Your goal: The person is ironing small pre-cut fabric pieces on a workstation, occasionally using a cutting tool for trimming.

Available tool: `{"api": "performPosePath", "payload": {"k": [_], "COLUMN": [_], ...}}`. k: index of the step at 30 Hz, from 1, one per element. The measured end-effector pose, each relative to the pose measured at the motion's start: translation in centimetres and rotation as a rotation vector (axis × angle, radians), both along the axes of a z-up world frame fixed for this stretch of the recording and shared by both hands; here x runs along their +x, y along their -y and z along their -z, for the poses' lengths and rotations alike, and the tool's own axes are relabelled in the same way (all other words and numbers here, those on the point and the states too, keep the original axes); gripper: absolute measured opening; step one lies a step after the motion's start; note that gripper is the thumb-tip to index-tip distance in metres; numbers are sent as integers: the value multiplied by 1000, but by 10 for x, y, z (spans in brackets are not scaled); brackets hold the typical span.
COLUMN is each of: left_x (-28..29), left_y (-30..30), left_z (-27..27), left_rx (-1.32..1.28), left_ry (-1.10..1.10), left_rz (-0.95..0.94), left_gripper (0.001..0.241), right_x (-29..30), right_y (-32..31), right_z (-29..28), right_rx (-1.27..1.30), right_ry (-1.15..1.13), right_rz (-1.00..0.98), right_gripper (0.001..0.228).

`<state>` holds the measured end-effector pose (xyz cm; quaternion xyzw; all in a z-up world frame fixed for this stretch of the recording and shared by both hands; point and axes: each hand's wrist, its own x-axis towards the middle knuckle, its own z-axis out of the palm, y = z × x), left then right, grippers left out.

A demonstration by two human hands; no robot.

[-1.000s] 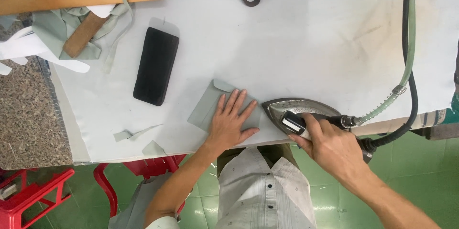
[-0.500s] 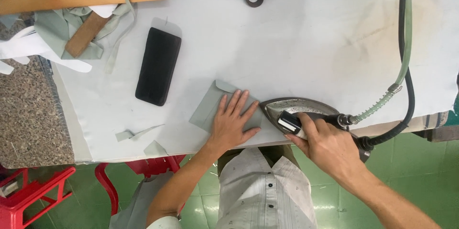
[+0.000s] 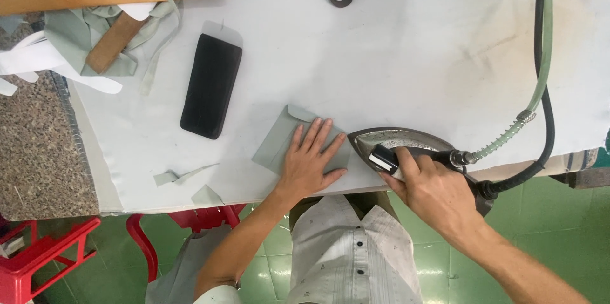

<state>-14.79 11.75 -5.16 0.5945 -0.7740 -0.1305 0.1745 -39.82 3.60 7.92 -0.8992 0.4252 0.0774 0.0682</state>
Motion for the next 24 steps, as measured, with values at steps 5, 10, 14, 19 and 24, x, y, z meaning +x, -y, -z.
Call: {"api": "performPosePath", "payload": {"k": [5, 10, 14, 19, 24], "left_x": [5, 18, 23, 26, 27], "left_y": [-1, -1, 1, 3, 5], "left_z": [3, 2, 3, 4, 6], "left_rx": [27, 59, 110, 113, 109], "left_ry": [11, 17, 26, 25, -9], "left_rz": [7, -3, -1, 8, 19], "left_gripper": [75, 76, 78, 80, 79], "right_x": [4, 3, 3, 6, 15], "right_y": [3, 2, 2, 4, 8], "right_z": [-4, 0, -2, -3, -3], "right_rx": [-24, -25, -22, -13, -34], "right_ry": [-8, -13, -16, -12, 7], "right_rz": [-21, -19, -13, -18, -30], "right_gripper": [50, 51, 49, 49, 49]}}
